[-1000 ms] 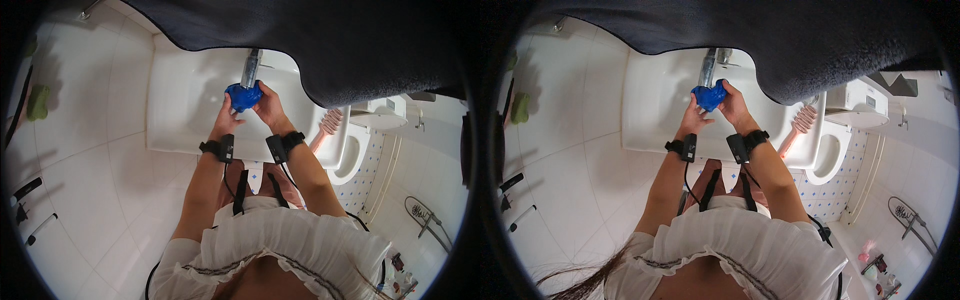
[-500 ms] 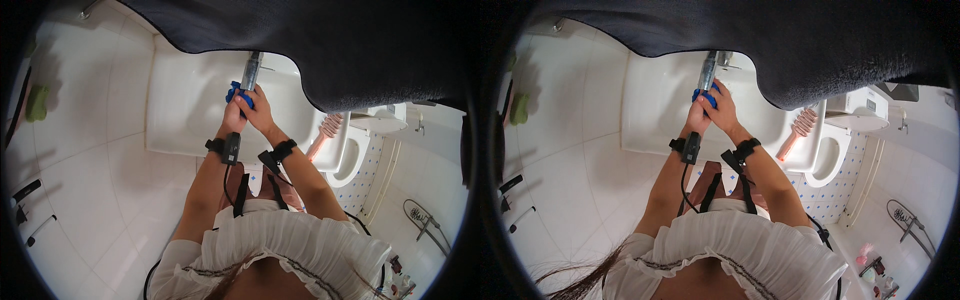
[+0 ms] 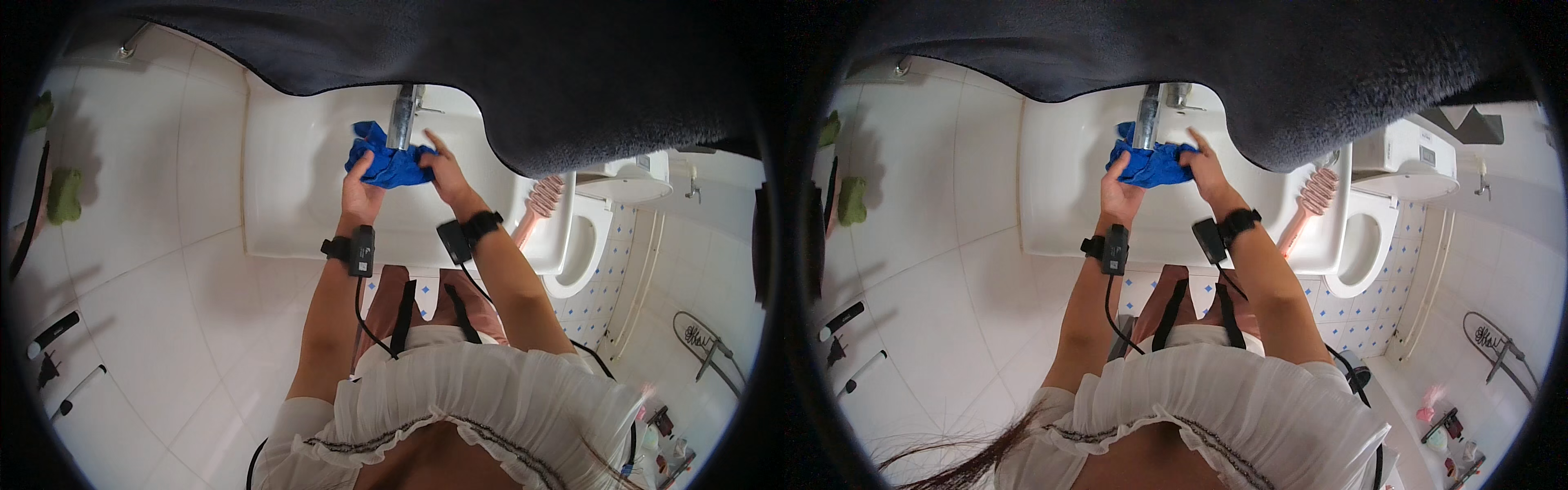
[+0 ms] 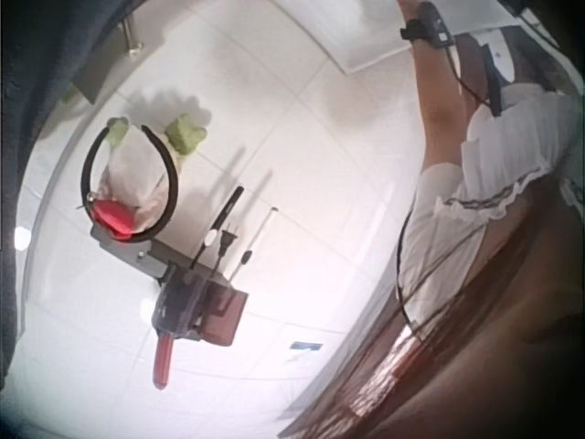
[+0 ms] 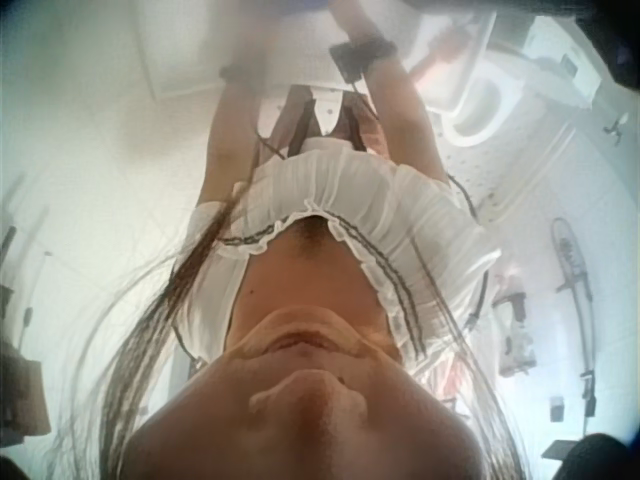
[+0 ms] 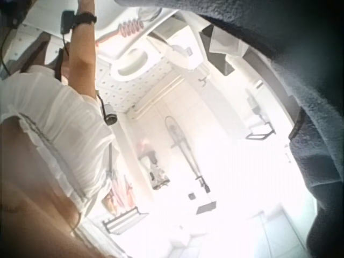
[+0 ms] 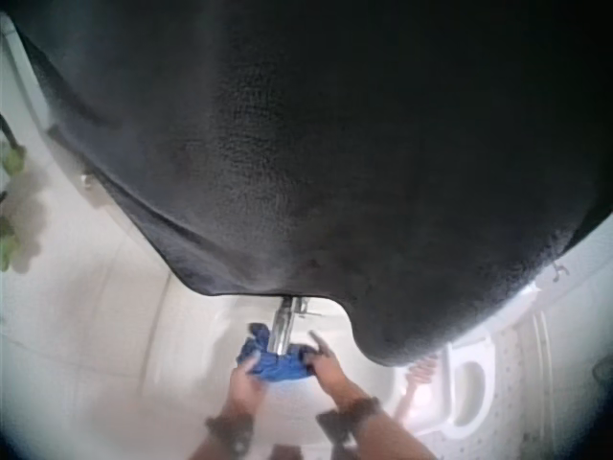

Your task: Cleaning the bathroom wall, towel rack, and sink using a blue cloth.

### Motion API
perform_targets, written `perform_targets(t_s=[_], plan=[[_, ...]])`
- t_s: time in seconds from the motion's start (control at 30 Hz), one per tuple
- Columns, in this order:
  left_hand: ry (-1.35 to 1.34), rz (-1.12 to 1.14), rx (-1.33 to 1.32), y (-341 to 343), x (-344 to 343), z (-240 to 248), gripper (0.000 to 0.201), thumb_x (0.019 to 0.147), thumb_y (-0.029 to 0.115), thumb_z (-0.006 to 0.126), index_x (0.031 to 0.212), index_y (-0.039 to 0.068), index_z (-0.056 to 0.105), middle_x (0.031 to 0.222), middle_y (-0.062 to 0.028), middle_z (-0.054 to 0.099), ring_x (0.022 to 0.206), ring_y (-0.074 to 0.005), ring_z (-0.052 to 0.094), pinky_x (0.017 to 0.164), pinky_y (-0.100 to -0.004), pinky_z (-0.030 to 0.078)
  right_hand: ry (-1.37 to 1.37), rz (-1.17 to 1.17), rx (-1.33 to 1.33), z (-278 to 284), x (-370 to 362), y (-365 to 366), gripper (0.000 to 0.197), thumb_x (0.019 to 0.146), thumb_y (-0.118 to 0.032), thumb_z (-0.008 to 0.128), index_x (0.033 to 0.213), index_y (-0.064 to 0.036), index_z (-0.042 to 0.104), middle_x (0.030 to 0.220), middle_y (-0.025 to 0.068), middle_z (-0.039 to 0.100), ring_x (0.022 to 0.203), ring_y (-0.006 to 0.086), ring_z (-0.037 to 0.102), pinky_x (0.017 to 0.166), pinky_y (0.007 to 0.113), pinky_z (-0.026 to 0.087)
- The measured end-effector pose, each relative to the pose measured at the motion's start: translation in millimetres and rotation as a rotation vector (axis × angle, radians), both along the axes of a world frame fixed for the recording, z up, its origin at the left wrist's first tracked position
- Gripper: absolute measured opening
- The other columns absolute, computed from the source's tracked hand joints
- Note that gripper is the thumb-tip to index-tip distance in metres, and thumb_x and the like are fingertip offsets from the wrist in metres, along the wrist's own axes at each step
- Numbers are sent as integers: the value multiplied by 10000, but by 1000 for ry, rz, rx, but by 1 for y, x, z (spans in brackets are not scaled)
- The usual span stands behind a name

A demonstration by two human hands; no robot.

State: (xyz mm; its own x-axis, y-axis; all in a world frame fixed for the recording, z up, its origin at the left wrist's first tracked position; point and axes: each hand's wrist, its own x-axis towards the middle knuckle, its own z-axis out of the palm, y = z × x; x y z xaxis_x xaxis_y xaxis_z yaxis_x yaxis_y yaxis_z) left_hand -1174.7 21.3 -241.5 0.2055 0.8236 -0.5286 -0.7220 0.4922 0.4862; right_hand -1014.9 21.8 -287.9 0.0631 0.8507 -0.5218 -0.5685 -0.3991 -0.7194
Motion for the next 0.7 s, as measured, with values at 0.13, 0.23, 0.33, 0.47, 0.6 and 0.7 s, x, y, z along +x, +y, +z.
perform_targets(t_s=[0.13,0.23,0.33,0.47,0.6,0.7], plan=[[101,66,-43,7,11,-33,237,914,221,673,1104,100,597,987,-4,650,934,-126,627,837,-273,489,-98,315,80,-5,-13,-10,449,891,-118,501,1337,-72,494,1038,73,631,963,191,591,899,295,456],[107,118,-3,-5,27,-49,190,922,176,646,1085,87,606,1017,-20,657,952,-142,637,869,-301,501,-873,202,153,-19,-35,5,344,993,-356,496,1089,-53,626,870,116,659,800,208,615,741,338,481],[63,98,-13,-8,20,-50,198,890,81,659,1080,68,604,1022,-25,654,969,-147,633,898,-308,494,-874,266,68,-34,-31,12,338,997,-335,488,1059,-34,629,792,187,632,724,235,613,704,354,489],[104,44,69,-9,24,-29,272,907,75,594,1172,131,569,1033,-39,638,1058,-203,607,981,-390,466,-571,-142,-116,-96,17,21,343,1000,-327,499,1006,-11,632,860,149,680,784,280,647,766,388,515],[111,58,-13,-18,-24,-48,427,939,196,556,1353,138,473,1226,-85,566,1195,-249,531,1063,-502,389,275,-315,-94,-38,14,22,324,996,-370,530,1000,-50,579,857,71,603,783,172,573,766,323,508],[-72,42,-184,-17,-9,-58,538,970,490,491,1284,54,530,1193,-103,603,1175,-245,535,1019,-473,417,-42,-184,78,-13,-14,4,239,948,-318,629,889,-93,578,824,14,566,788,115,527,740,276,450]])
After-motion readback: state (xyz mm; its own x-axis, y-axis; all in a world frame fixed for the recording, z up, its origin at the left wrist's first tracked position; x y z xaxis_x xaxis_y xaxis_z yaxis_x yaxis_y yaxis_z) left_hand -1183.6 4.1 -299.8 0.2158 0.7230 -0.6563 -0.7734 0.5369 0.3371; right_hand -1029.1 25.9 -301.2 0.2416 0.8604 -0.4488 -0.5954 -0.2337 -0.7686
